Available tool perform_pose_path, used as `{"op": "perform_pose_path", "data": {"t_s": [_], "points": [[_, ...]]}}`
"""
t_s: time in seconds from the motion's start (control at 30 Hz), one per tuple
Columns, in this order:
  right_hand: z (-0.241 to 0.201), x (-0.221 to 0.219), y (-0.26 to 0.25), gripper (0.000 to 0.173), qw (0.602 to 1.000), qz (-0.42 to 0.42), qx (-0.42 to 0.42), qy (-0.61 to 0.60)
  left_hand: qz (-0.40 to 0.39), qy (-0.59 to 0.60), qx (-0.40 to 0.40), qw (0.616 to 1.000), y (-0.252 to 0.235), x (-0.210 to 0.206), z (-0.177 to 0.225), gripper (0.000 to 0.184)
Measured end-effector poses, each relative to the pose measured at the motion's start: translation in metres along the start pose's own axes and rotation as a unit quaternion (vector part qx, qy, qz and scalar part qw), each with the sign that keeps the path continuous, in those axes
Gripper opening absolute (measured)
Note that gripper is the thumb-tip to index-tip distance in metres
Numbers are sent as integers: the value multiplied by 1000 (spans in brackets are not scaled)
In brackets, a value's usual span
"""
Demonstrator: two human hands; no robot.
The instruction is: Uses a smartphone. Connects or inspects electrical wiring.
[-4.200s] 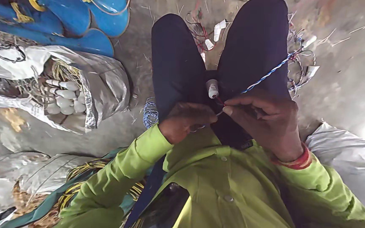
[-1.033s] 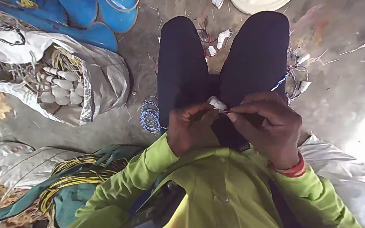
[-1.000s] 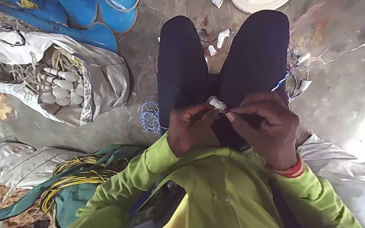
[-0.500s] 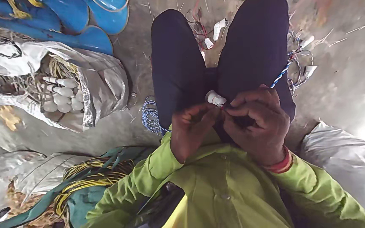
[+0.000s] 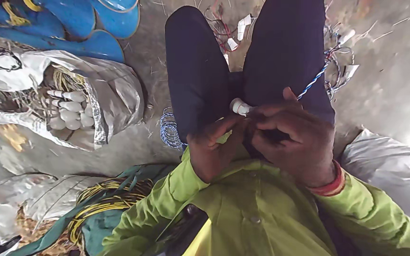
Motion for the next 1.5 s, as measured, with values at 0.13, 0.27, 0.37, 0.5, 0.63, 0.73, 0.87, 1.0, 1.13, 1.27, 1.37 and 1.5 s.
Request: {"op": "perform_pose_path", "data": {"t_s": [0.13, 0.27, 0.37, 0.5, 0.63, 0.73, 0.87, 1.0, 1.13, 1.27, 1.37, 1.5], "points": [[2, 1, -1, 8, 1000, -7, -11, -6, 3, -75, -87, 993, 0, 0, 11, 12], [1, 3, -3, 9, 1000, -22, -16, -5, -19, -101, -122, 987, 1, 0, 14, 13], [0, 3, -3, 8, 999, -31, -13, 2, -31, -122, -147, 981, 2, -1, 16, 13], [-1, 3, -4, 9, 999, -42, -19, 7, -59, -149, -160, 974, 2, -2, 17, 16], [0, 2, -5, 9, 999, -46, -23, 4, -88, -169, -151, 970, -2, -3, 19, 16], [0, 2, -5, 10, 999, -45, -20, -3, -108, -190, -144, 965, -5, -3, 20, 16], [-1, 0, -3, 13, 999, -43, -16, -8, -118, -216, -160, 956, -5, -2, 22, 16], [-3, 0, -3, 13, 999, -34, -8, -8, -126, -244, -166, 947, -8, -1, 21, 16], [-4, 1, -3, 14, 1000, -19, -4, -21, -139, -260, -176, 939, -9, -1, 18, 16], [-2, -1, -3, 24, 999, -39, -16, -15, -153, -244, -150, 946, -13, -1, 15, 17], [-1, -2, -3, 22, 999, -44, -12, -13, -169, -182, -62, 967, -18, 1, 7, 17], [-3, -3, 0, 20, 999, -27, 28, -8, -184, -58, 89, 977, -19, 3, -11, 15]]}}
Point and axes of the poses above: each hand's wrist, its own y-axis away from the middle knuckle, its own x-axis out of the back of the hand, z = x × y, the point moved 8 cm from there along -y, towards the middle knuckle, and after that the axes turned 6 degrees about y, right-handed, at the moved point
